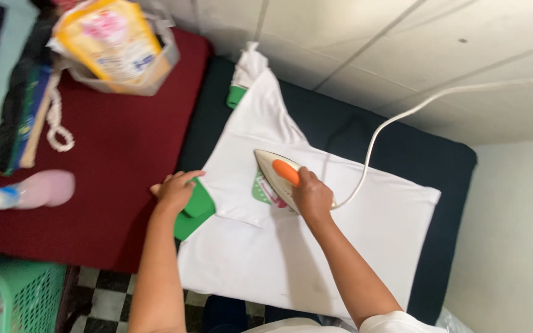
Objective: Ironing and folding shirts on an ironing board.
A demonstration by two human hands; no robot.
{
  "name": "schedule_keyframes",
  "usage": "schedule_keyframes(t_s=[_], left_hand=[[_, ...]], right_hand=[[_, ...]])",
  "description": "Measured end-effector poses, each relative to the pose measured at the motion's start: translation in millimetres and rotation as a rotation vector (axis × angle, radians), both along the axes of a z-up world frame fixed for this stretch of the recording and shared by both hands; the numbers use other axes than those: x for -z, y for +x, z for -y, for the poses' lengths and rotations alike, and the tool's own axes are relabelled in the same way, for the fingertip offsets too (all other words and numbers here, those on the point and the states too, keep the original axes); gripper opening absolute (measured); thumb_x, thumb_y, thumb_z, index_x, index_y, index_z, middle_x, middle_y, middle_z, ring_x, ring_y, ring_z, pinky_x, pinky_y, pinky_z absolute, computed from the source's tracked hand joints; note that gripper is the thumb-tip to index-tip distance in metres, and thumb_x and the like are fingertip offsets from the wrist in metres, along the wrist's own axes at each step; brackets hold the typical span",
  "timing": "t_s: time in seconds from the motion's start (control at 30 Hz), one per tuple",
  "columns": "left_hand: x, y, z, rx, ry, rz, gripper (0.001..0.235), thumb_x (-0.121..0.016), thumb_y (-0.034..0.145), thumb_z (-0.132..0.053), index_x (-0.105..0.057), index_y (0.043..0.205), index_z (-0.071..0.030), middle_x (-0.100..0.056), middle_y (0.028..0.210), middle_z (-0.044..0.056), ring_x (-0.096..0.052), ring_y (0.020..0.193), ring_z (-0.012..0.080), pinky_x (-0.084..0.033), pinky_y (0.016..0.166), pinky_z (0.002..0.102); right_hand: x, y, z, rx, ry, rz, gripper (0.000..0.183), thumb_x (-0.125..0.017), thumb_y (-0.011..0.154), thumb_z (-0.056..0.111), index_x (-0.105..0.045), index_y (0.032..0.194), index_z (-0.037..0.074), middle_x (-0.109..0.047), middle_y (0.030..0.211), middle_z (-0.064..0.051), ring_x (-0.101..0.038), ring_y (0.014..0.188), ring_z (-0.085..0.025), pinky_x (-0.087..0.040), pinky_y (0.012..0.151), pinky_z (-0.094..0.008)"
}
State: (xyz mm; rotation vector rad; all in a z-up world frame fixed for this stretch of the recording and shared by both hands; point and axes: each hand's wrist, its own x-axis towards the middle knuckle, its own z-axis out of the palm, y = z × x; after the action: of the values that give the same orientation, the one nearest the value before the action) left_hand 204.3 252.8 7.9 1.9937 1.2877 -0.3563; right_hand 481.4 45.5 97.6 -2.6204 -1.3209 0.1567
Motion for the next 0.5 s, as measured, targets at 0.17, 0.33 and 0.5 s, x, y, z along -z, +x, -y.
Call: schedule_keyframes(t_s=[0.17, 0.33, 0.5], left_hand=[[12, -5, -1, -0.033, -0.016, -0.008, 0.04, -0.054, 0.098, -0.02, -0.073, 0.124, -0.043, -0.065, 0.132, -0.002, -0.051, 0.128, 0.0208, -0.019, 0.108, 0.048], [8, -4, -6, -0.061, 0.0, 0.004, 0.037, -0.058, 0.096, -0.023, -0.073, 0.125, -0.041, -0.069, 0.127, 0.0, -0.055, 0.128, 0.0206, -0.013, 0.111, 0.058], [4, -4, -4, -0.06, 0.007, 0.009, 0.037, -0.058, 0.098, -0.021, -0.074, 0.126, -0.038, -0.071, 0.125, 0.002, -0.059, 0.122, 0.0232, -0.016, 0.113, 0.055]], right_hand=[[-11, 50, 53, 0.201, -0.062, -0.027, 0.027, -0.081, 0.077, 0.014, -0.065, 0.098, 0.009, -0.074, 0.084, -0.011, -0.072, 0.068, -0.032, -0.056, 0.059, -0.043], [-4, 93, 126, 0.417, -0.121, -0.019, 0.027, -0.08, 0.077, 0.013, -0.065, 0.098, 0.009, -0.074, 0.085, -0.011, -0.073, 0.07, -0.032, -0.056, 0.062, -0.044], [5, 140, 203, 0.578, -0.128, 0.03, 0.024, -0.078, 0.08, 0.017, -0.067, 0.101, 0.011, -0.074, 0.083, -0.012, -0.073, 0.075, -0.034, -0.056, 0.067, -0.047]])
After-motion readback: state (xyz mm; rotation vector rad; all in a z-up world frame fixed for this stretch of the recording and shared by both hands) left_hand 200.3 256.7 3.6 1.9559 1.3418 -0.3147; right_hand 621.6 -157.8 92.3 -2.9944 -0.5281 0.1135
